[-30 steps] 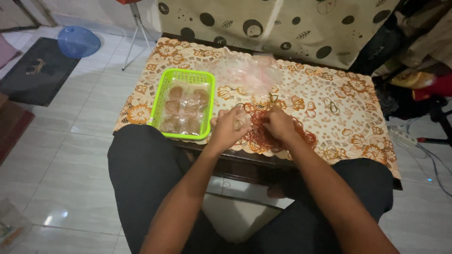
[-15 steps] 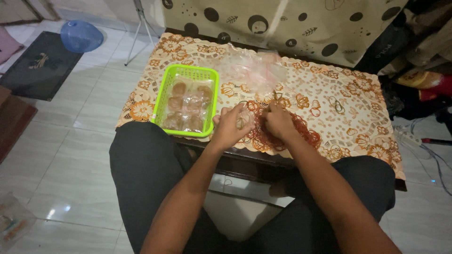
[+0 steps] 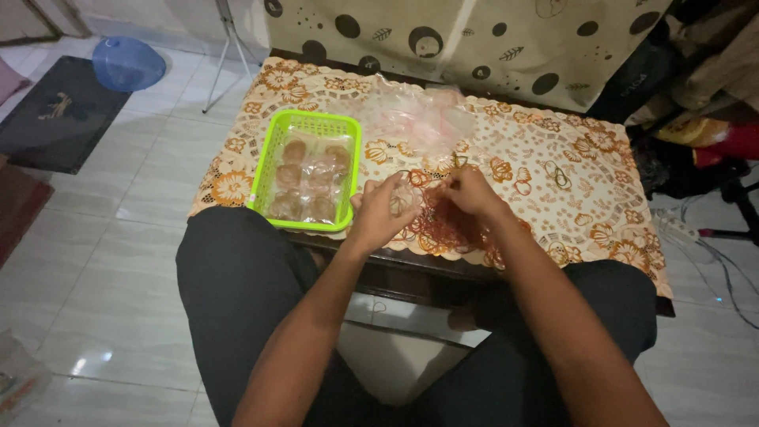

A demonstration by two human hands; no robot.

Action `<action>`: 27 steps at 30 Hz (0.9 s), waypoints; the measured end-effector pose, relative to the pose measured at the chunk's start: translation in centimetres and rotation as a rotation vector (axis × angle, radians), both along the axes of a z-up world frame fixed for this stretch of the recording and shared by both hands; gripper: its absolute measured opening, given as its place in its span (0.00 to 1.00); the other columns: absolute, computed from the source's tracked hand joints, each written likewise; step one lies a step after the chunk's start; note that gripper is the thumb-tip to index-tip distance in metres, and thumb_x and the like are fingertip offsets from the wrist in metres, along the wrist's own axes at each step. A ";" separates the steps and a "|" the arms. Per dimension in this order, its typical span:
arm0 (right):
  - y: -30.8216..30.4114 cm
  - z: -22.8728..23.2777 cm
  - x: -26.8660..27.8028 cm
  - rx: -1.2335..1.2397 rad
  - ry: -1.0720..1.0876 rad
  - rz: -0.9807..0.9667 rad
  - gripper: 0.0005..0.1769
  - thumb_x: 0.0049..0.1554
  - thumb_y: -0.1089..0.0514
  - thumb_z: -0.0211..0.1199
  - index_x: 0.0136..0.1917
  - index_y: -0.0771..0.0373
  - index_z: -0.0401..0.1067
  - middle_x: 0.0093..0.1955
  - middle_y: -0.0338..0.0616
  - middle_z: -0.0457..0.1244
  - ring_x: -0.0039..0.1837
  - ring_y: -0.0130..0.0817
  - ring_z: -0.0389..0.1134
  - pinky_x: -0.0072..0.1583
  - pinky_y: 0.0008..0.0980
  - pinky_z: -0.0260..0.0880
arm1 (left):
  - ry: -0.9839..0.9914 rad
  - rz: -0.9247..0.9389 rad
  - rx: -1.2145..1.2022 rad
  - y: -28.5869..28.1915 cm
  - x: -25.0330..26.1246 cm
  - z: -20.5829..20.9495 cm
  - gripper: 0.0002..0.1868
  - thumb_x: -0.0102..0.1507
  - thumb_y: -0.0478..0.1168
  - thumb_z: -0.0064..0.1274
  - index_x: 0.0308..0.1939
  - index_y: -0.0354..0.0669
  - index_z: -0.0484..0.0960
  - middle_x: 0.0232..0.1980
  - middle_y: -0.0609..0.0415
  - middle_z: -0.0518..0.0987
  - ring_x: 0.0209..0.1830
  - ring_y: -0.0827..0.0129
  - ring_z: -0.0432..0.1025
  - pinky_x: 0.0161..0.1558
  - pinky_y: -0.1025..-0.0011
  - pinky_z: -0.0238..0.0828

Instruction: Packaging red rubber bands into a plastic bag and organizing a small basket of items.

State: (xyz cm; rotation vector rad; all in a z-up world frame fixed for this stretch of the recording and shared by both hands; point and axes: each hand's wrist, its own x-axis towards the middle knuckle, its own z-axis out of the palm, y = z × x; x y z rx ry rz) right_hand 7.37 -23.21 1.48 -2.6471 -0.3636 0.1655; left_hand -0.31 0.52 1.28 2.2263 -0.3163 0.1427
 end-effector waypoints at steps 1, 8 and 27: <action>-0.9 -1.2 1.2 -0.001 0.000 0.000 0.12 0.54 0.55 0.64 0.47 0.64 0.80 0.49 0.63 0.70 0.60 0.66 0.69 0.60 0.59 0.69 | 0.000 0.000 -0.001 0.0 0.0 0.1 0.42 0.57 0.55 0.62 0.72 0.47 0.66 0.63 0.55 0.79 0.63 0.60 0.64 0.59 0.48 0.51; -2.7 -2.7 3.1 0.042 0.047 -0.107 0.12 0.53 0.55 0.65 0.50 0.54 0.81 0.48 0.51 0.72 0.58 0.53 0.72 0.59 0.50 0.70 | 0.028 -0.005 0.000 0.1 -0.3 0.5 0.43 0.57 0.55 0.63 0.73 0.48 0.64 0.62 0.54 0.79 0.64 0.60 0.63 0.60 0.49 0.49; 0.2 8.8 -2.3 0.451 0.138 -0.027 0.11 0.54 0.65 0.66 0.52 0.64 0.79 0.38 0.45 0.69 0.42 0.33 0.66 0.48 0.32 0.68 | -0.035 -0.049 -0.043 -1.0 1.1 -1.4 0.44 0.57 0.53 0.65 0.73 0.44 0.66 0.61 0.53 0.80 0.62 0.58 0.63 0.59 0.47 0.47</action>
